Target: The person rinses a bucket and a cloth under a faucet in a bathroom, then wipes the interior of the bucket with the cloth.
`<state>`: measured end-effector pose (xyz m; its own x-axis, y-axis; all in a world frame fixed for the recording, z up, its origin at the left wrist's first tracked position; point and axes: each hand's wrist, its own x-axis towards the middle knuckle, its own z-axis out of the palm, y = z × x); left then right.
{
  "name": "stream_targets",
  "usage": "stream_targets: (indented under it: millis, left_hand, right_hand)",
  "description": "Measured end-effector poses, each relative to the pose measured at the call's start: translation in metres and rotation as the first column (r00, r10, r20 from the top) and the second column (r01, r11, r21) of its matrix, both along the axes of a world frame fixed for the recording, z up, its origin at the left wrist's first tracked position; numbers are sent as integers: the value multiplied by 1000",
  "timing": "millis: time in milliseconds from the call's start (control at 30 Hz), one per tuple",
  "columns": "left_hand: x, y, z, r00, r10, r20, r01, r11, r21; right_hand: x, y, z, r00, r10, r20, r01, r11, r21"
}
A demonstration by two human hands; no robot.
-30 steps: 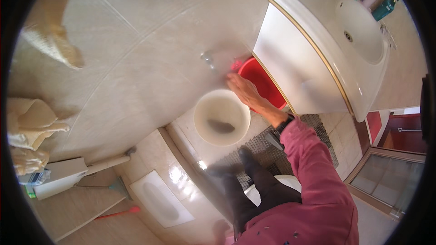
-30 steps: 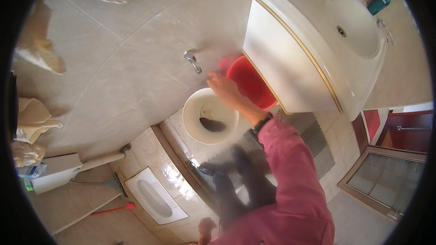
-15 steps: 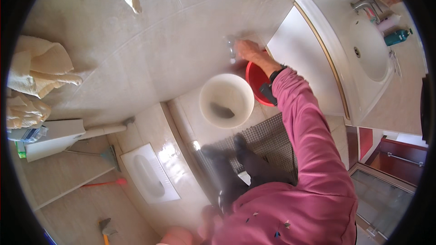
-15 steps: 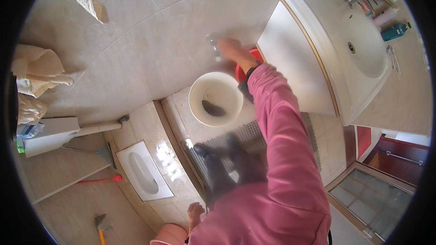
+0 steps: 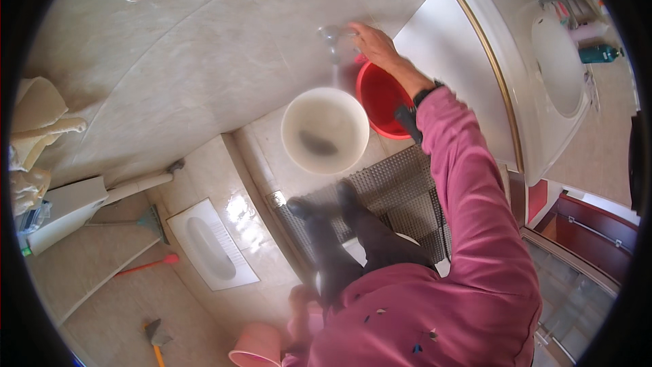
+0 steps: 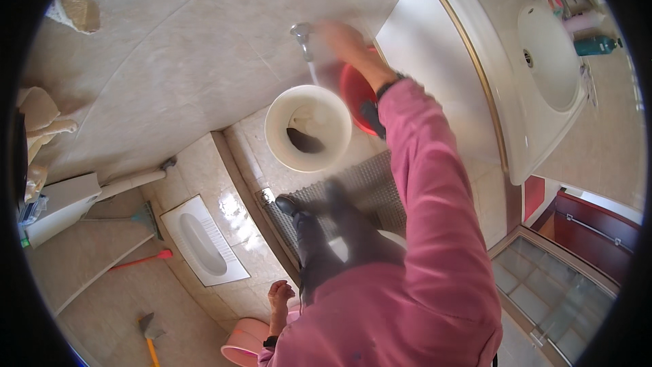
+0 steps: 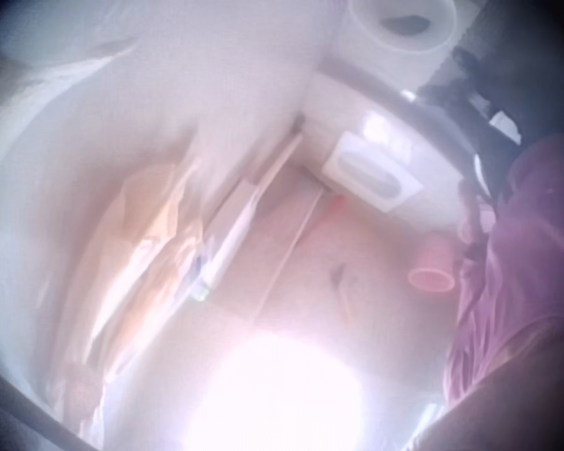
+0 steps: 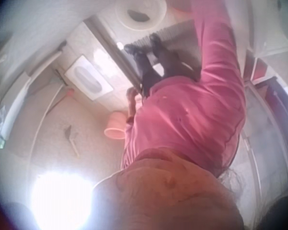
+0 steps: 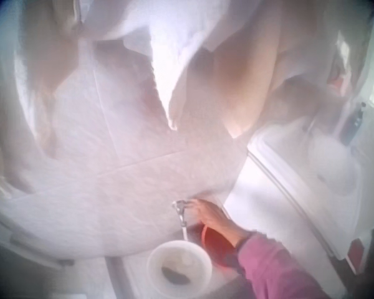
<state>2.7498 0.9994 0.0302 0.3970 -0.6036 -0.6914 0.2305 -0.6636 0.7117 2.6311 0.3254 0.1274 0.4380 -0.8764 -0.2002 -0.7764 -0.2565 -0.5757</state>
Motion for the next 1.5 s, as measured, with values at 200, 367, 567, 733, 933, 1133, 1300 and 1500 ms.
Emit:
stream_targets:
  millis: [200, 367, 567, 733, 933, 1133, 1300, 1500]
  left_hand:
    - [12, 36, -59, 976, -217, 31, 213, 972, 102]
    - [-1, 4, -70, 955, -269, -122, 286, 946, 155]
    - [10, -52, -23, 930, 226, -289, -122, 933, 338]
    - [14, -38, -36, 969, 37, -244, 29, 965, 261]
    - [10, -61, -24, 884, 262, -387, -112, 923, 369]
    - [17, -16, -67, 947, -185, -262, 239, 951, 194]
    - [4, -33, -63, 837, -502, -216, 545, 735, 404]
    - [-20, -85, -49, 768, -610, -193, 591, 561, 579]
  right_hand:
    - [-66, 154, -158, 851, -526, -12, 481, 769, 420]
    - [-68, 272, -314, 470, -853, -227, 660, 169, 732]
    - [-52, 255, -401, 663, -703, 258, 454, 652, 607]
    - [-62, 233, -396, 571, -779, 261, 417, 548, 725]
    - [-48, 220, -344, 592, -792, 147, 452, 478, 753]
    - [-49, 204, -281, 572, -820, -14, 431, 286, 856]
    - [-79, 205, -244, 754, -648, -106, 425, 358, 831]
    - [-96, 175, -172, 819, -543, 184, 226, 602, 766]
